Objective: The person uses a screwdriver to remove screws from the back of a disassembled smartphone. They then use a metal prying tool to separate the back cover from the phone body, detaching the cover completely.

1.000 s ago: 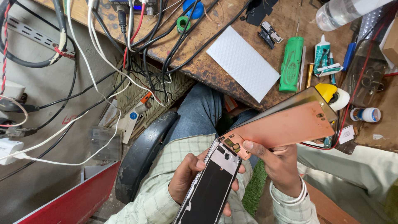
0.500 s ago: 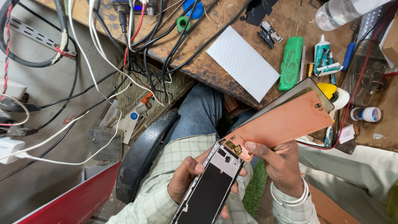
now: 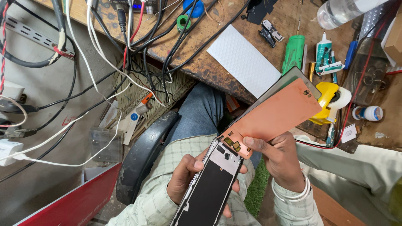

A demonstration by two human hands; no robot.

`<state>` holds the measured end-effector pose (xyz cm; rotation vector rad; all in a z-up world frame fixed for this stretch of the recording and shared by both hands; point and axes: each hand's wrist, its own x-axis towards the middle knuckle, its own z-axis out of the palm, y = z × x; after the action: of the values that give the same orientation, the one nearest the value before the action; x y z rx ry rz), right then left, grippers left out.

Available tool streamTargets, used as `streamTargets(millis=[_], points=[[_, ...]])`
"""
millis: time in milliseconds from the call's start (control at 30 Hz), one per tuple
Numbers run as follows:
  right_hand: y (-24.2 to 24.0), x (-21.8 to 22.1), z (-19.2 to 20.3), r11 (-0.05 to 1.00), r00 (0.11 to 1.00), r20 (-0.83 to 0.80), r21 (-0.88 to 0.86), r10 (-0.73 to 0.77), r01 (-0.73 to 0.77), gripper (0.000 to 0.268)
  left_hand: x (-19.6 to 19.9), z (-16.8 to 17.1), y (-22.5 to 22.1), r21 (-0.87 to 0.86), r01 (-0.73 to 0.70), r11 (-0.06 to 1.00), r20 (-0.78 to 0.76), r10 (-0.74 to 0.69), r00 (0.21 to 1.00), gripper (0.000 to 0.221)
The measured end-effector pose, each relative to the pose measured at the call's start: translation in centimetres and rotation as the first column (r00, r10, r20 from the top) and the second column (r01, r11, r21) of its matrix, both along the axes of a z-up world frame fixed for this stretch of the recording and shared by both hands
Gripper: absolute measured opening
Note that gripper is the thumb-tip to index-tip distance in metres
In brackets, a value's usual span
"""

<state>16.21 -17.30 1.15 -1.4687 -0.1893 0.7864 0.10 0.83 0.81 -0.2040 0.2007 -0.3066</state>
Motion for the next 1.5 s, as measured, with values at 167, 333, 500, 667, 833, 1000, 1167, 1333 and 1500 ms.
streamTargets(millis=[167,333,500,667,833,1000,1167,1333,1500], points=[[0.5,0.1,0.7,1.000,1.000,0.007,-0.015,0.001,0.000,0.016,-0.1,0.0,0.1,-0.071,-0.033,0.997,0.018,0.034,0.999,0.084],[0.9,-0.1,2.2,0.998,0.997,0.074,-0.050,0.033,-0.029,0.016,-0.2,-0.2,-0.1,-0.333,-0.028,0.942,0.028,0.039,0.999,0.081],[1.4,-0.1,3.1,0.996,0.998,0.054,-0.074,0.045,-0.041,0.015,-0.4,-0.1,0.0,-0.387,-0.018,0.922,0.011,0.024,1.000,0.083],[1.6,0.0,3.4,0.997,0.998,0.032,-0.064,0.052,-0.050,0.016,-0.3,0.1,0.4,-0.332,0.003,0.943,0.024,0.005,1.000,0.084],[1.4,0.1,3.0,0.999,0.998,-0.052,-0.044,0.020,-0.022,0.016,-0.3,0.3,0.6,-0.299,0.005,0.954,0.027,0.003,1.000,0.084],[1.2,0.3,2.5,1.000,0.996,-0.087,-0.016,0.010,-0.011,0.014,-0.3,0.4,0.8,-0.298,0.009,0.955,0.035,0.001,0.999,0.083],[1.0,0.3,1.9,1.000,0.989,-0.149,0.001,-0.019,0.020,0.015,-0.4,0.4,0.7,-0.312,-0.001,0.950,0.021,0.008,1.000,0.082],[0.7,0.6,1.1,0.999,0.977,-0.214,0.046,-0.013,0.024,0.013,-0.5,0.3,0.4,-0.360,-0.036,0.932,0.032,0.051,0.998,0.083],[0.7,0.7,0.6,0.998,0.966,-0.259,0.051,-0.025,0.040,0.014,-0.7,0.3,0.4,-0.374,-0.038,0.927,0.018,0.049,0.999,0.083]])
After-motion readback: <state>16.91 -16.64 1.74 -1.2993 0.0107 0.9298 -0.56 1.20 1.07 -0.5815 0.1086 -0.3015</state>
